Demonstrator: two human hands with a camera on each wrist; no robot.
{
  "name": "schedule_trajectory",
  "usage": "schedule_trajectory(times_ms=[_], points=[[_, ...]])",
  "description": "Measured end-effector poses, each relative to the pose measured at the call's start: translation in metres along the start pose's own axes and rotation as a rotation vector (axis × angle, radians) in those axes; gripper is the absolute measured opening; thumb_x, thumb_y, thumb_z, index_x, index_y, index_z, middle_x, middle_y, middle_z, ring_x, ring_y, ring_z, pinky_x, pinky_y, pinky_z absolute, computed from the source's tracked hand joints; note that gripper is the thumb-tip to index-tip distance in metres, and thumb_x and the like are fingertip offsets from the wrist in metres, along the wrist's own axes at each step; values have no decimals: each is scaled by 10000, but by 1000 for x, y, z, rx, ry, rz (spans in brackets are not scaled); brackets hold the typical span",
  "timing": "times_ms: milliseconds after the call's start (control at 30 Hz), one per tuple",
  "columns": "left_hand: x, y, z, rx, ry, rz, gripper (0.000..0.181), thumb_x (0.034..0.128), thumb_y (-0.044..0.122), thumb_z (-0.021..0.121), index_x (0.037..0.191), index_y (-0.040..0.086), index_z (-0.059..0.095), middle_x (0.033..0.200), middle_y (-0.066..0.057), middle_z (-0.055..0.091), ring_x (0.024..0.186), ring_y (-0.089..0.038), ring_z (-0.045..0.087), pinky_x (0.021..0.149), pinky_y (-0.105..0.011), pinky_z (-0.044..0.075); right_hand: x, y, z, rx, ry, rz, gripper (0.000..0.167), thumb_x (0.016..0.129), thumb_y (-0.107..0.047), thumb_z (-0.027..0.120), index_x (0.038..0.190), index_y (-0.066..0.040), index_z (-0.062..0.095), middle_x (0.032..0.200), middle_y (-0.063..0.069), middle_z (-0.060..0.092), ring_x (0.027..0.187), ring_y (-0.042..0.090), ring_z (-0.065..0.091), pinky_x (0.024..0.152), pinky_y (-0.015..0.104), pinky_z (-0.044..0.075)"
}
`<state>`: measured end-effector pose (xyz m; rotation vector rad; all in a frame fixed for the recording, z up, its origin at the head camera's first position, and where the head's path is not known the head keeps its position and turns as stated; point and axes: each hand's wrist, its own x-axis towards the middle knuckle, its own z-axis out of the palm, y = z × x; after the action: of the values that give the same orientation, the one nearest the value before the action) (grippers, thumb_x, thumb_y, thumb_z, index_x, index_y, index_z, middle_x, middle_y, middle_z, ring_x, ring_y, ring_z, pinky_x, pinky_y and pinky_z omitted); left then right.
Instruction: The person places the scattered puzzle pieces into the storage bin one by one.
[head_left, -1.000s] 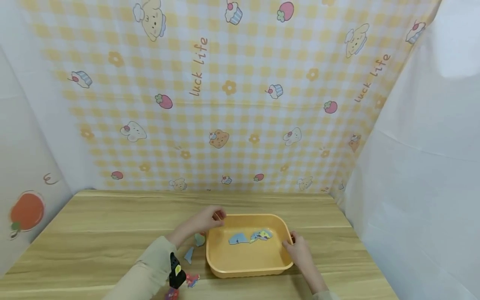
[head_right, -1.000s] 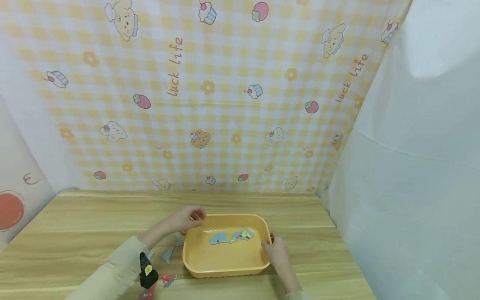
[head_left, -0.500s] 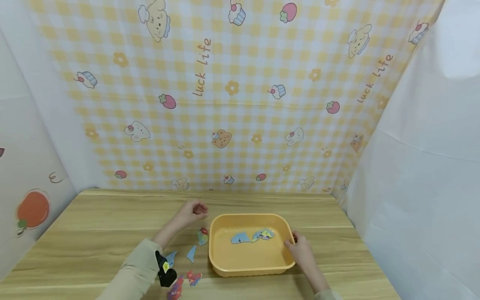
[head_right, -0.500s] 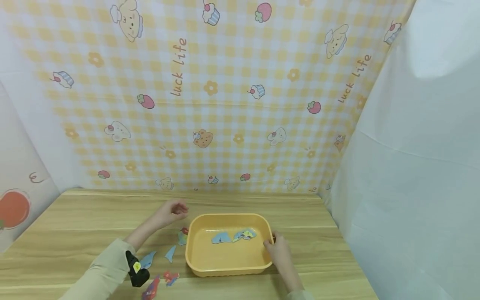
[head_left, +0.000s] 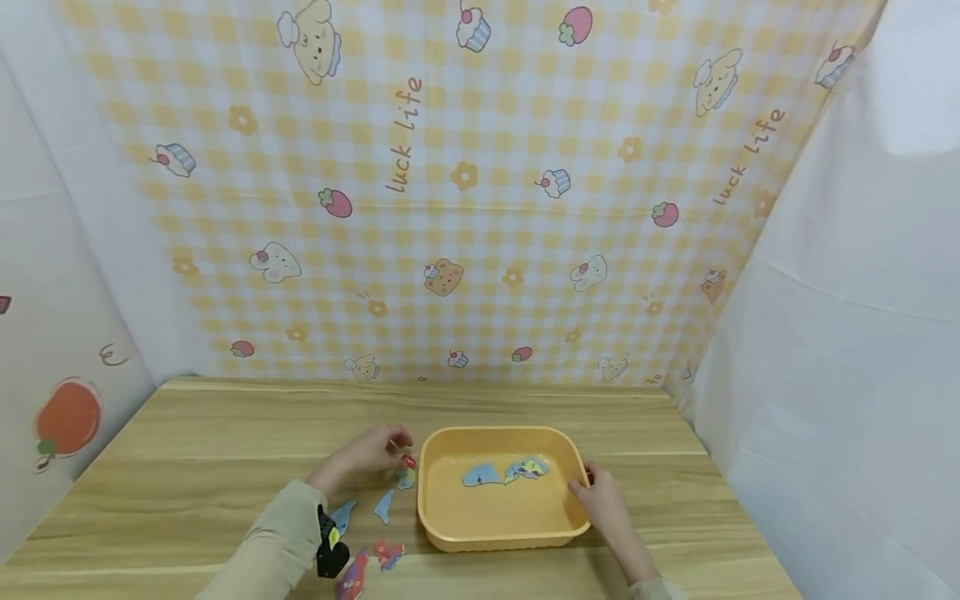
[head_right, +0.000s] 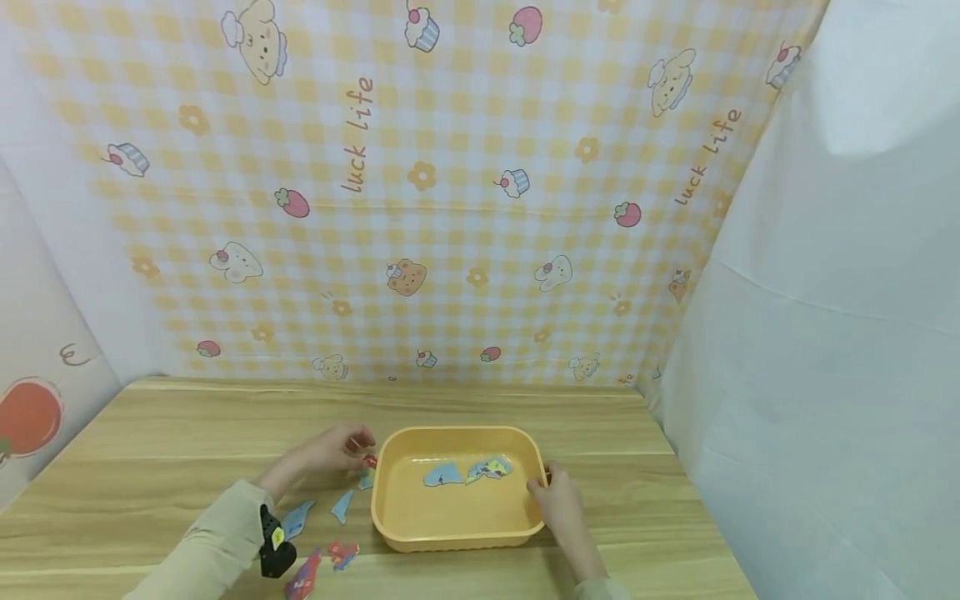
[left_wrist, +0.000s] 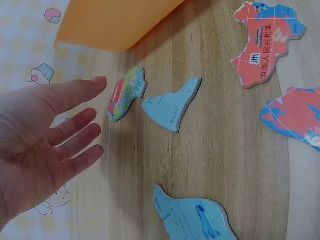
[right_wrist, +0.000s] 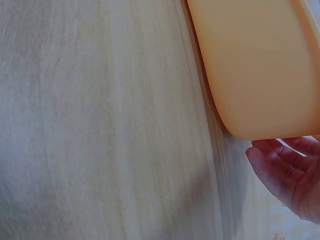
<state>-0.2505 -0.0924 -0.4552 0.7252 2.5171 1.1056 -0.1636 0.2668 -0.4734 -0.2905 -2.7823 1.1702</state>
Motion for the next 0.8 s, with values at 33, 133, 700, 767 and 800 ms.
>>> schedule_trajectory(times_ms=[33, 133, 700, 767, 800], points=[[0, 0, 1, 4, 3, -6, 313, 772, 29, 669, 1053, -59, 562, 1029, -187, 593, 962, -332, 553, 844, -452, 474, 0, 0, 0, 3, -3, 5, 319, 787, -46, 576, 1057, 125, 552, 844, 190, 623, 707, 195, 594, 592, 308, 527], [0, 1, 2, 7, 10, -49, 334, 757, 35, 685, 1053, -52, 557, 1014, -174, 588, 958, -315, 550, 855, -459, 465, 0, 0, 0, 0, -8, 9, 319, 798, -55, 575, 1065, 118, 553, 837, 173, 621, 699, 181, 583, 578, 297, 520], [2, 2, 13, 184, 35, -155, 429, 620, 139, 825, 949, 49, 565, 884, -71, 492, 843, -196, 447, 751, -358, 422, 0, 1, 0, 4, 1, 8, 289, 801, -64, 573, 1040, 97, 568, 819, 152, 617, 686, 166, 561, 566, 277, 499], [3, 4, 13, 201, 32, -167, 421, 615, 137, 828, 920, 58, 549, 862, -64, 466, 831, -196, 421, 724, -340, 401, 0, 1, 0, 2, 0, 6, 286, 801, -66, 575, 1036, 96, 569, 815, 149, 616, 683, 165, 561, 562, 277, 499], [3, 4, 13, 208, 29, -173, 416, 614, 135, 828, 903, 60, 539, 851, -60, 455, 824, -196, 411, 713, -329, 389, 0, 2, 0, 0, 2, 6, 286, 800, -66, 573, 1036, 96, 570, 815, 148, 618, 683, 164, 561, 562, 275, 499]])
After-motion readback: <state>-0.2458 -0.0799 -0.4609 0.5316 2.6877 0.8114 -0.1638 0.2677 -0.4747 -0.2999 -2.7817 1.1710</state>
